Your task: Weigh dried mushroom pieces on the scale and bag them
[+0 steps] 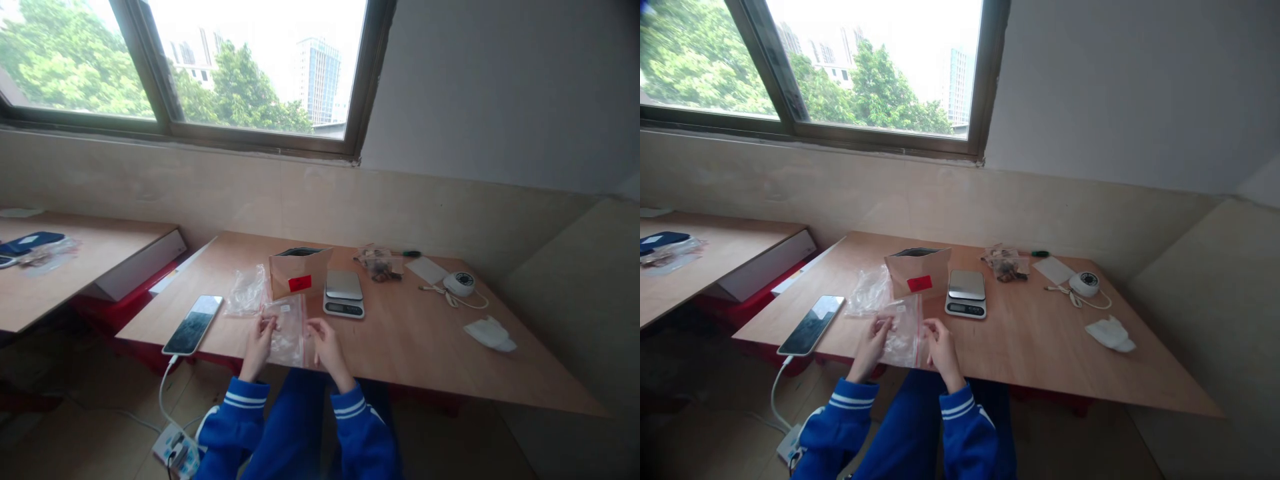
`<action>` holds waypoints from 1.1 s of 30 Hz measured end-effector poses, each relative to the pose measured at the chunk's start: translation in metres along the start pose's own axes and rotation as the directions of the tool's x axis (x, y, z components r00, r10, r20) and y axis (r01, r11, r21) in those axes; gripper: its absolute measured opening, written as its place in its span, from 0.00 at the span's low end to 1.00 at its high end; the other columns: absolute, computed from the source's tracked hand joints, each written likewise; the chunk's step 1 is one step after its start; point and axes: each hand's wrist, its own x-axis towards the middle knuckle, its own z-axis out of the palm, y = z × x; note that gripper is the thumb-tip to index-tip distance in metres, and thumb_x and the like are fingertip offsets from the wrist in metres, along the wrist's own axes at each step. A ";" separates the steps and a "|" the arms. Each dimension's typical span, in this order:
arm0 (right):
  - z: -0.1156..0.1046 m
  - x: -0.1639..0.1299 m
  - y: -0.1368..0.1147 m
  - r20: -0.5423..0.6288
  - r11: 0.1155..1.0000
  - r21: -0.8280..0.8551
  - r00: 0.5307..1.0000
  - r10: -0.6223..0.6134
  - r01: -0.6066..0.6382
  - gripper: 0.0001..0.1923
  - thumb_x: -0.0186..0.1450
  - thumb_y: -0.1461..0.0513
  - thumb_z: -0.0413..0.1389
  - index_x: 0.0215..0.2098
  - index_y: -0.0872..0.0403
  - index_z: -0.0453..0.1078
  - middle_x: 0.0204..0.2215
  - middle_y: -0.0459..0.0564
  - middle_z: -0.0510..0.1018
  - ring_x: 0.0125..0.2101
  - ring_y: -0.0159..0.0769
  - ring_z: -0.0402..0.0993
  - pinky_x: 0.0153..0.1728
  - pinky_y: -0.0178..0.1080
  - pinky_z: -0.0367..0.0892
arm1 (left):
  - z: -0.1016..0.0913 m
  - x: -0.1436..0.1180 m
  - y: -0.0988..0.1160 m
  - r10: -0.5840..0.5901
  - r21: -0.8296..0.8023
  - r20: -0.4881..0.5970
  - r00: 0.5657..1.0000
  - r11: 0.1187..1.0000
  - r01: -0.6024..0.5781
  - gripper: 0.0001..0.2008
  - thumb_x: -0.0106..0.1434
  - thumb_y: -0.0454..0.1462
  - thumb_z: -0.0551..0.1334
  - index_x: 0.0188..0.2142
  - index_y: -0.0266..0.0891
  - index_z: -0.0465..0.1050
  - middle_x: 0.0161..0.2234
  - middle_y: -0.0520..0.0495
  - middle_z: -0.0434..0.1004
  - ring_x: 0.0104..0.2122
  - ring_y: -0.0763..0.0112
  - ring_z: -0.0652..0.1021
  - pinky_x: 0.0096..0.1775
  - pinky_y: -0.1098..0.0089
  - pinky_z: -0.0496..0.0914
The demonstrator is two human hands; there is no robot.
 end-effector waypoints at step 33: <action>-0.166 0.010 0.069 -0.477 1.000 -0.013 0.879 0.014 -0.022 0.15 0.59 0.53 0.49 0.37 0.54 0.65 0.16 0.38 0.65 0.12 0.23 0.56 0.09 0.25 0.50 | 0.026 0.024 -0.045 0.186 0.888 0.162 0.969 0.401 -0.226 0.17 0.63 0.38 0.47 0.48 0.35 0.65 0.49 0.33 0.64 0.50 0.49 0.65 0.48 0.53 0.60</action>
